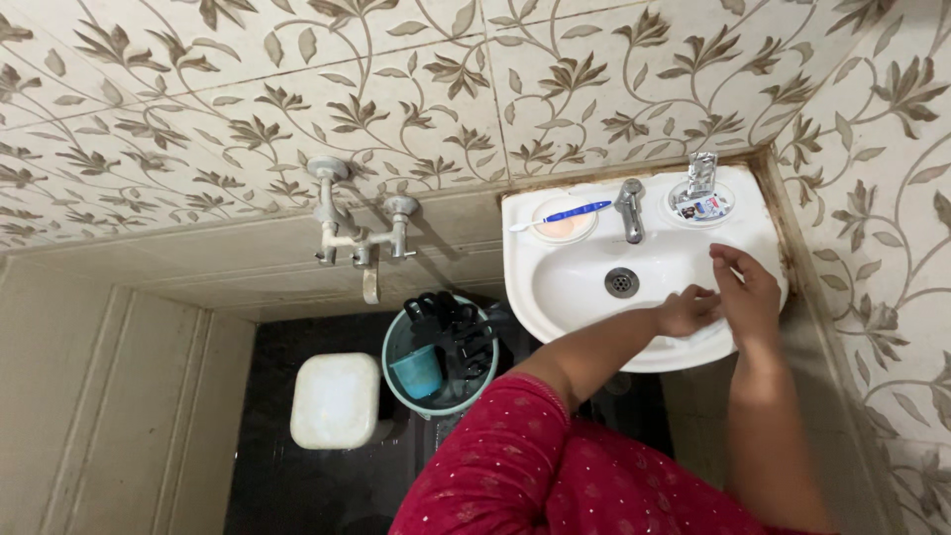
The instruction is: The person fills a blue cup with water from a wall tap, pours it into a white sink, and scrubs the sink basin with a sponge. They rinse the sponge and continue scrubbing the sink surface.
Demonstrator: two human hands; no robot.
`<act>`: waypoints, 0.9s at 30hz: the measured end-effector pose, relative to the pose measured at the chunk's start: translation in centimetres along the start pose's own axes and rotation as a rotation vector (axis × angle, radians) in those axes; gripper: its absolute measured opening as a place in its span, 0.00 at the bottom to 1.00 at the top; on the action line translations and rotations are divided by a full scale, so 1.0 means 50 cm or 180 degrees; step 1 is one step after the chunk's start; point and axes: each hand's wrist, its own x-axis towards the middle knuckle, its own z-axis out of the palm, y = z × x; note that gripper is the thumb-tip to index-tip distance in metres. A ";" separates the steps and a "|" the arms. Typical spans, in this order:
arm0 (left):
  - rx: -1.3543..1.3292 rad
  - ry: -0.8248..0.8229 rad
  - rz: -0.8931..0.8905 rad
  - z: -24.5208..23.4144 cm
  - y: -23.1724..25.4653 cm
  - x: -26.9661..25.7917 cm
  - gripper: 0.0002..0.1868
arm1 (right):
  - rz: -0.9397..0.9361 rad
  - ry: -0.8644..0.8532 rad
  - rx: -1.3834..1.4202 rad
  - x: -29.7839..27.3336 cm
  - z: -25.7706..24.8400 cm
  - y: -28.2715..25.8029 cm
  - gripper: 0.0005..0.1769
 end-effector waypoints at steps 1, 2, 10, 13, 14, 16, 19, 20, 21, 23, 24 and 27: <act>0.0025 0.0059 0.0144 0.000 -0.002 -0.009 0.35 | -0.0070 -0.0019 0.0065 -0.002 -0.003 0.002 0.13; 0.0237 -0.0231 0.0208 -0.007 -0.016 -0.027 0.34 | -0.0139 -0.0038 0.0131 -0.005 -0.005 0.005 0.13; 0.1487 -0.2216 -0.0200 -0.253 -0.254 -0.249 0.31 | 0.0218 -0.0278 -0.0264 -0.038 0.031 0.032 0.14; 0.1428 -0.2276 -0.0211 -0.262 -0.266 -0.251 0.30 | 0.0425 -0.0275 -0.0377 -0.041 0.020 0.034 0.15; 0.1425 -0.2222 -0.0213 -0.239 -0.251 -0.236 0.30 | 0.0485 -0.0265 -0.0423 -0.041 0.014 0.035 0.15; 0.1121 -0.1926 -0.0244 -0.178 -0.214 -0.208 0.29 | 0.0352 -0.0252 -0.0279 -0.049 0.005 0.040 0.16; 0.0370 -0.1093 -0.0083 -0.070 -0.117 -0.123 0.33 | 0.0189 -0.0235 -0.0180 -0.054 0.004 0.040 0.15; 0.0252 -0.0712 0.0018 -0.046 -0.085 -0.089 0.34 | 0.0140 -0.0232 -0.0170 -0.052 0.004 0.037 0.15; 0.0261 -0.0351 -0.0060 -0.024 -0.050 -0.050 0.32 | 0.0149 -0.0219 -0.0219 -0.053 0.001 0.034 0.15; 0.0240 0.0102 -0.0240 0.002 -0.004 -0.001 0.30 | 0.0155 -0.0201 -0.0310 -0.045 -0.007 0.023 0.15; 0.0212 0.0192 -0.0347 0.008 0.009 0.013 0.29 | 0.0119 -0.0153 -0.0296 -0.037 -0.012 0.016 0.14; 0.0251 -0.0277 -0.0310 -0.005 -0.010 -0.006 0.36 | 0.0081 -0.0067 -0.0207 -0.028 -0.022 0.005 0.14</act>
